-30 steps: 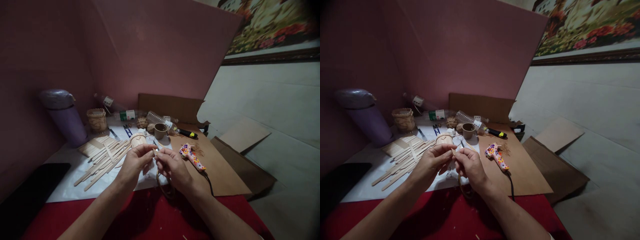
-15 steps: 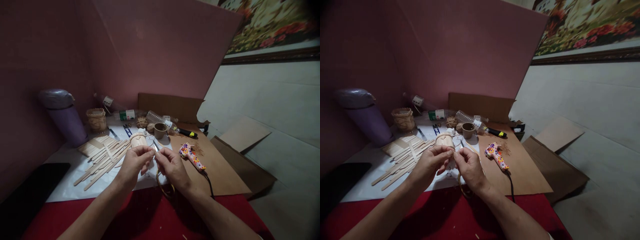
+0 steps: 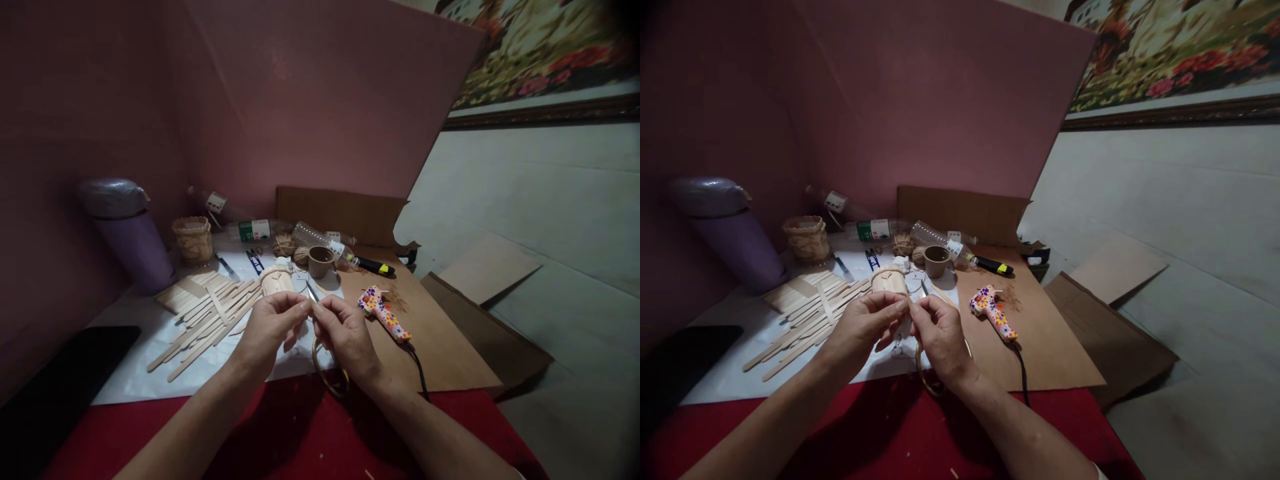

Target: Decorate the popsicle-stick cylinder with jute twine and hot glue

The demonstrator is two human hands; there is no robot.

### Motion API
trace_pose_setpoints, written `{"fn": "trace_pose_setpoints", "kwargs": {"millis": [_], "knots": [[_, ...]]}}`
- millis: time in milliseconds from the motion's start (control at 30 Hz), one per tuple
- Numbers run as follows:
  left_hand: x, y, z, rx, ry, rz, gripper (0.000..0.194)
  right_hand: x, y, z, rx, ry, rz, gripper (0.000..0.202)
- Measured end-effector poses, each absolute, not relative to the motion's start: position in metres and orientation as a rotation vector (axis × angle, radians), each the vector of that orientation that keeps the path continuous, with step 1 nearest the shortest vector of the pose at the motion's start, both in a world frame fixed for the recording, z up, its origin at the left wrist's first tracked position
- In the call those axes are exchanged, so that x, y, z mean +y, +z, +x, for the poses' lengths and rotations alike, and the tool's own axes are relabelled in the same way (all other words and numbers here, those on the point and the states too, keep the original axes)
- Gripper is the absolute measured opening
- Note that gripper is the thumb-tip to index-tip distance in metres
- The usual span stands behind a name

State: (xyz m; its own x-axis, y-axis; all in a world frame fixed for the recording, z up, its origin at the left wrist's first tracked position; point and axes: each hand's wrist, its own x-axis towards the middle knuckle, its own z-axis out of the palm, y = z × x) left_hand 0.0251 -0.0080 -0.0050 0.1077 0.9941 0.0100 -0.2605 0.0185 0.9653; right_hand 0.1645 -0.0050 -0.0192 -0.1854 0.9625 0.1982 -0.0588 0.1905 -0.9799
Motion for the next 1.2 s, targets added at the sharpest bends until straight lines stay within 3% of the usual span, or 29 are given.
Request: {"fn": "trace_pose_setpoints", "kwargs": {"millis": [1200], "knots": [[-0.0062, -0.0055, 0.0258, 0.958, 1.262, 1.049, 0.027, -0.0073, -0.0195, 0.1635, -1.529, 1.078, -0.979, 0.028]]}}
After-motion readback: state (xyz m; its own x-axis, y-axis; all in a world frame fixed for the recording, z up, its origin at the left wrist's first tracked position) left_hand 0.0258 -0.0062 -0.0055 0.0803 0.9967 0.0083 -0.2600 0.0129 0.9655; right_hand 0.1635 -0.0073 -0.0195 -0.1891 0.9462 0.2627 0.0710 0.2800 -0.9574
